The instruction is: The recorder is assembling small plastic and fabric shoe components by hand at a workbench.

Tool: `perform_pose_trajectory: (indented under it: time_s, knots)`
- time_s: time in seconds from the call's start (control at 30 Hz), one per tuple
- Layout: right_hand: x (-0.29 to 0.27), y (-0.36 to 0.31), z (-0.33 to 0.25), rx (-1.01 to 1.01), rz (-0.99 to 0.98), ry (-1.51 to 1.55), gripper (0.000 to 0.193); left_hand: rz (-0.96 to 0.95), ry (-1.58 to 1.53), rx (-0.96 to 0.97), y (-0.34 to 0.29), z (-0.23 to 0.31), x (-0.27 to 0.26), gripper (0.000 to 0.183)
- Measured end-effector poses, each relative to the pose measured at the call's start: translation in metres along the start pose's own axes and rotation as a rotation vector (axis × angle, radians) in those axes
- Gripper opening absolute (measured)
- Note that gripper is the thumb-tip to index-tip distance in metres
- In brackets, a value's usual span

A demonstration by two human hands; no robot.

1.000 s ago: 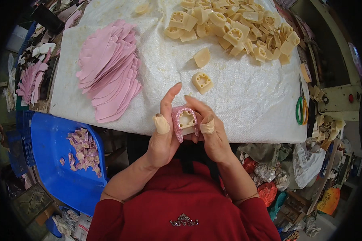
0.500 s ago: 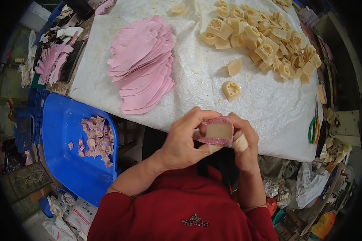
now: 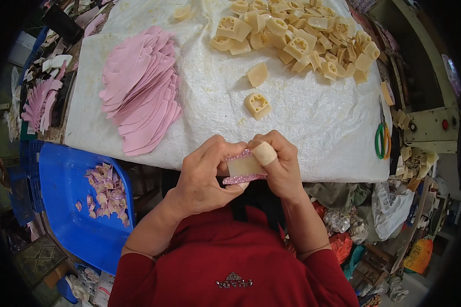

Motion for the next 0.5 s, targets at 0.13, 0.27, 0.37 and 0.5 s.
perform_pose_trajectory:
  time_s: [0.13,0.27,0.37,0.5]
  knots:
    - [0.006,-0.007,0.019,0.219,-0.151,0.569,0.021,0.114,-0.065,0.078,0.000,0.003,0.003,0.043]
    - [0.005,-0.008,0.012,0.164,-0.165,0.545,0.023,0.172,0.090,0.035,-0.003,0.006,0.010,0.041]
    - [0.005,-0.006,0.003,0.088,-0.079,0.102,0.022,0.250,0.255,0.085,-0.005,0.003,0.016,0.043]
    - [0.007,-0.010,0.009,0.120,0.062,-0.031,0.024,0.276,0.356,0.144,-0.001,0.005,0.018,0.044]
Point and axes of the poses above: each hand's wrist, its own y-axis towards the middle knuckle, its own x-axis out of the palm, z = x × y, the point moved 6 cm from there along y, towards the middle knuckle, and after that the axes turned 7 degrees about -y, right-handed, at the moved point
